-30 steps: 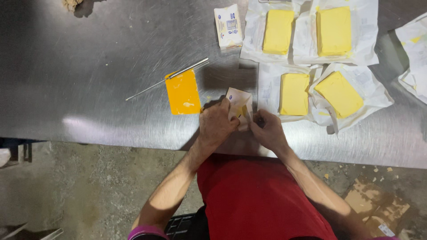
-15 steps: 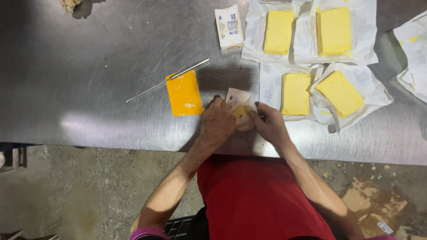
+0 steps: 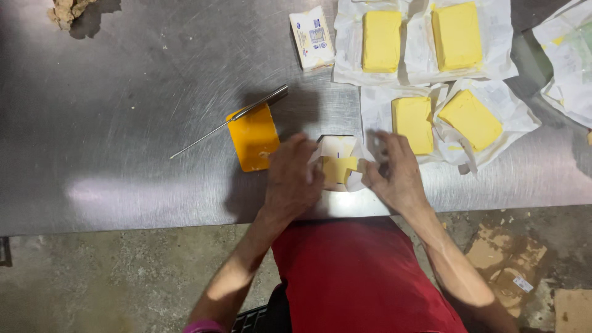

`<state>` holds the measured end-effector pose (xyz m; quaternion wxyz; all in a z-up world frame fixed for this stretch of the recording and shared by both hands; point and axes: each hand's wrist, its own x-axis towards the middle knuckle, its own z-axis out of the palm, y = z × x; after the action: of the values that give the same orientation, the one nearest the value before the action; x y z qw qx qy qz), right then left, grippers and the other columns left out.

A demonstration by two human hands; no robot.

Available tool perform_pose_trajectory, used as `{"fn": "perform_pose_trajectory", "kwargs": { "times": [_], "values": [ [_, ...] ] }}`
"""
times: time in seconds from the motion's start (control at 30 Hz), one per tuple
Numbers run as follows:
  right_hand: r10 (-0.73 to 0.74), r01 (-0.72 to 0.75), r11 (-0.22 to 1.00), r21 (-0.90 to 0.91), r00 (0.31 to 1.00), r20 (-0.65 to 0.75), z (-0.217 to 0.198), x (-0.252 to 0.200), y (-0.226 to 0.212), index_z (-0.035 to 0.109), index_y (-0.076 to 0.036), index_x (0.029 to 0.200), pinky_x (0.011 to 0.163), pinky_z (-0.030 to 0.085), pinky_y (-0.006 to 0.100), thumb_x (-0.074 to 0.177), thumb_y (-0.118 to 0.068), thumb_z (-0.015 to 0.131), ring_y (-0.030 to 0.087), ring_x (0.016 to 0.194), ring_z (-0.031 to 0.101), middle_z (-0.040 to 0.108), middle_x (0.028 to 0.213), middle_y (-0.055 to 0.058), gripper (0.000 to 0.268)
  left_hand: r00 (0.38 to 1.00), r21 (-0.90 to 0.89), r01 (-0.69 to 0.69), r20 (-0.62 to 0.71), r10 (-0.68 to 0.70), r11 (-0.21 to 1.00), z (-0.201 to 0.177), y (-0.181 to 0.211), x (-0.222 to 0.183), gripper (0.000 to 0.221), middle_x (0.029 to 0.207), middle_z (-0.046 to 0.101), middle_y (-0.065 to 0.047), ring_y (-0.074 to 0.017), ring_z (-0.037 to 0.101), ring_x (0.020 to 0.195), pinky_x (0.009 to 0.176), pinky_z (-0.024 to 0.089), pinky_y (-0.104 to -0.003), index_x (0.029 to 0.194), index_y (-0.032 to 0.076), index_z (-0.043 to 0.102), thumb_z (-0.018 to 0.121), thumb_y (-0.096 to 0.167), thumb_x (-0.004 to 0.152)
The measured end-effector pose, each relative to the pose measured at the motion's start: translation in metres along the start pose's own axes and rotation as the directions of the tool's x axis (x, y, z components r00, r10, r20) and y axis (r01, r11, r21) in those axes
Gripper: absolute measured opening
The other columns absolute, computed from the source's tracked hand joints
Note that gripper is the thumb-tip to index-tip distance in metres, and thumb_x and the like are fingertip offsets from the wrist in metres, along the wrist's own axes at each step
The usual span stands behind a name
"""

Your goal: The person uses a thin metal tool to poke several small holes into blocks of yellow cheese, then wraps the cheese blocks in individual pieces of paper.

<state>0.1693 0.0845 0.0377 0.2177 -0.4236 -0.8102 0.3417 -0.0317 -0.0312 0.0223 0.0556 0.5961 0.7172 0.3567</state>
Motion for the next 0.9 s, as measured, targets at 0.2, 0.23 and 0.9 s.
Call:
{"fn": "perform_pose_trajectory", "kwargs": {
  "times": [0.2,0.23,0.9],
  "values": [
    [-0.132,0.107,0.971,0.212,0.986,0.105,0.018,0.021,0.039,0.072,0.002,0.121,0.081,0.06,0.034,0.094,0.002,0.057,0.024,0.111,0.066,0.072,0.117,0.018,0.031,0.946,0.053,-0.295,0.156,0.284,0.954,0.045,-0.029,0.034,0.014,0.104,0.067,-0.016,-0.0306,0.066,0.096,0.085,0.053,-0.045,0.095,0.001,0.067,0.06,0.003,0.083],
    [-0.134,0.11,0.97,0.215,0.986,0.099,0.023,0.017,0.052,0.072,0.002,0.121,0.081,0.06,0.034,0.094,0.002,0.057,0.024,0.111,0.066,0.072,0.117,0.018,0.031,0.951,-0.041,-0.188,0.243,0.193,0.981,0.049,-0.04,0.033,0.006,0.093,0.069,-0.015,-0.0294,0.068,0.092,0.085,0.057,-0.043,0.086,0.003,0.066,0.061,0.0,0.088],
    [0.153,-0.272,0.943,0.19,0.865,0.479,-0.019,0.079,0.073,0.078,-0.003,0.11,0.055,0.039,0.035,0.097,-0.012,0.067,0.013,0.06,0.049,0.068,0.075,0.004,0.019,0.799,-0.389,0.425,0.586,-0.136,0.817,0.056,-0.066,0.072,0.018,0.1,0.076,-0.01,-0.0186,0.07,0.097,0.086,0.054,-0.032,0.106,0.005,0.074,0.064,0.016,0.096]
  ]
}}
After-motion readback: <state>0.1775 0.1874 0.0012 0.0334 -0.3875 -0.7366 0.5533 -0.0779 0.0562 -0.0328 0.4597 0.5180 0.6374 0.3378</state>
